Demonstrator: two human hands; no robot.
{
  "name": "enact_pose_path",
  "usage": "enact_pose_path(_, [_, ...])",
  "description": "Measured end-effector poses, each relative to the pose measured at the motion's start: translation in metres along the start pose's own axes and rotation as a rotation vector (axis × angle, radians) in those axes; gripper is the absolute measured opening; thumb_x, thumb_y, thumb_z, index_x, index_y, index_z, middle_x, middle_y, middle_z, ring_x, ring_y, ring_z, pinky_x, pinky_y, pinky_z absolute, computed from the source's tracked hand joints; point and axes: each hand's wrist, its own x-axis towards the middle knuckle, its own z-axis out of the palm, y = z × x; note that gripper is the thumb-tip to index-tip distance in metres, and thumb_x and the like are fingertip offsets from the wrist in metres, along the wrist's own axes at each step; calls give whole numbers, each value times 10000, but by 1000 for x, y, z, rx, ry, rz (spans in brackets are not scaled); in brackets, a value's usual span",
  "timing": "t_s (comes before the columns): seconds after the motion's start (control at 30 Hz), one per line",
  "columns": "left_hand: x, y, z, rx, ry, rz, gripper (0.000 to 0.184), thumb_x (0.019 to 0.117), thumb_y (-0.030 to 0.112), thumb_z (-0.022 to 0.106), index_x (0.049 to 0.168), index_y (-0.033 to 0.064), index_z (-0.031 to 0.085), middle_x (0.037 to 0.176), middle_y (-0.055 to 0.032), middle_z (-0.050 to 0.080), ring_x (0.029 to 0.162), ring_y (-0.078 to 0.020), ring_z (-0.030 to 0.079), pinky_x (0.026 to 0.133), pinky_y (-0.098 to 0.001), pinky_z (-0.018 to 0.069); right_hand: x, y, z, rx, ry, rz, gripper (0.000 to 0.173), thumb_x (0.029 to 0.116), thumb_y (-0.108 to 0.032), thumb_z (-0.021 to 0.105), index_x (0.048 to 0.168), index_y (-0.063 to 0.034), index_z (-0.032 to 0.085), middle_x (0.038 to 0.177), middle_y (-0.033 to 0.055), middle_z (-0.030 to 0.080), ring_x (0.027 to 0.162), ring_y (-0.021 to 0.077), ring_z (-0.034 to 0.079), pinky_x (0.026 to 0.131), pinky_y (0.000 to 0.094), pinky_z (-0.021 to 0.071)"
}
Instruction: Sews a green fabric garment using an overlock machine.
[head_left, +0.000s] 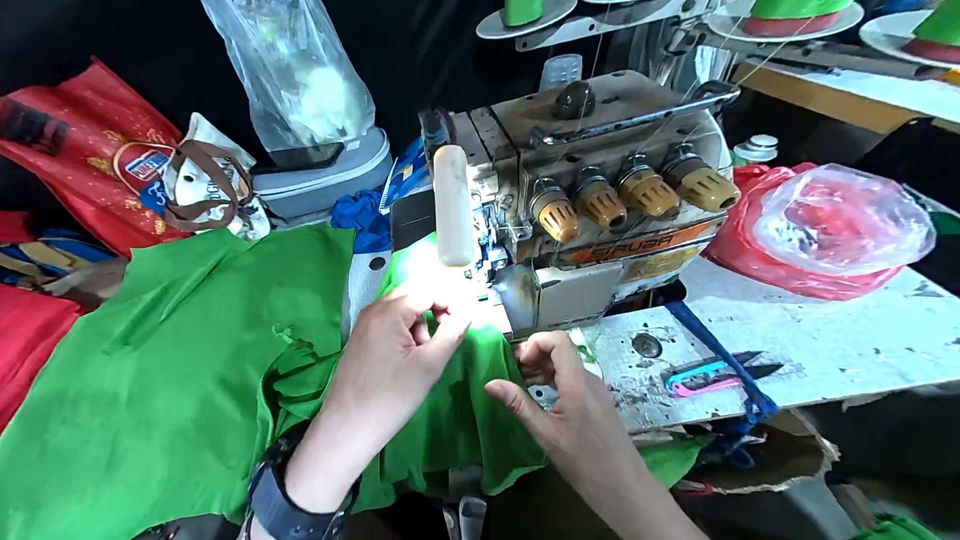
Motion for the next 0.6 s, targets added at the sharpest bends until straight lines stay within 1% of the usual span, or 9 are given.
enact_pose_path(0.07, [10,-1,4,-10,6,-17,46,937,177,690,942,164,733,782,99,622,608,35,515,537,-130,417,0,-1,8,185,7,33,320,965,-402,674,1082,-125,563,881,-41,677,780,6,670,696,175,572])
enact_pose_path(0.13, [12,-4,9,-13,26,9,50,940,176,689,952,155,733,802,101,633,642,51,542,567,-110,443,0,-4,9,344,12,45,217,985,-291,670,1071,-135,545,883,-48,677,779,-2,666,695,155,567])
enact_pose_path(0.2, [11,-7,13,-4,57,25,62,943,209,675,930,164,715,800,107,620,669,61,554,594,-100,455,1,-9,5,371,41,8,186,1002,-238,652,1074,-120,528,881,-46,683,773,-21,668,691,131,569])
enact_pose_path(0.27, [10,-8,14,-6,67,18,74,936,225,662,909,175,710,788,121,605,687,74,555,612,-90,457,1,-9,2,368,32,-20,166,1018,-192,624,1085,-87,514,879,-33,672,765,-42,641,692,107,544])
enact_pose_path(0.37, [13,-7,11,-12,46,11,93,915,230,661,846,196,714,724,142,586,639,83,534,567,-88,438,2,-4,1,407,-51,9,122,1029,-150,588,1031,-32,557,856,9,657,754,-28,624,689,121,534])
enact_pose_path(0.4, [15,-7,10,14,28,8,100,905,241,657,827,210,712,693,156,574,612,89,518,542,-91,423,3,-8,-3,440,-79,27,149,1036,-124,584,1017,24,580,858,60,660,756,1,619,698,149,526])
enact_pose_path(0.47, [18,-4,8,113,-5,5,109,887,287,656,835,223,726,664,181,562,591,92,490,539,-130,378,2,-15,-8,462,-105,32,140,1032,-87,582,1006,50,577,879,78,665,794,-9,622,748,140,525])
enact_pose_path(0.53, [22,-3,9,195,-17,17,130,880,338,651,856,218,696,650,180,518,581,77,461,566,-166,368,2,-14,-8,462,-117,9,94,1025,-70,583,1050,17,559,933,46,670,844,-38,636,784,116,541])
enact_pose_path(0.6, [26,-3,11,209,-29,16,145,868,337,660,872,193,671,656,153,495,588,48,451,600,-209,371,4,-11,-9,441,-141,-2,169,1016,-46,584,1168,30,581,979,79,702,854,-6,661,780,138,556])
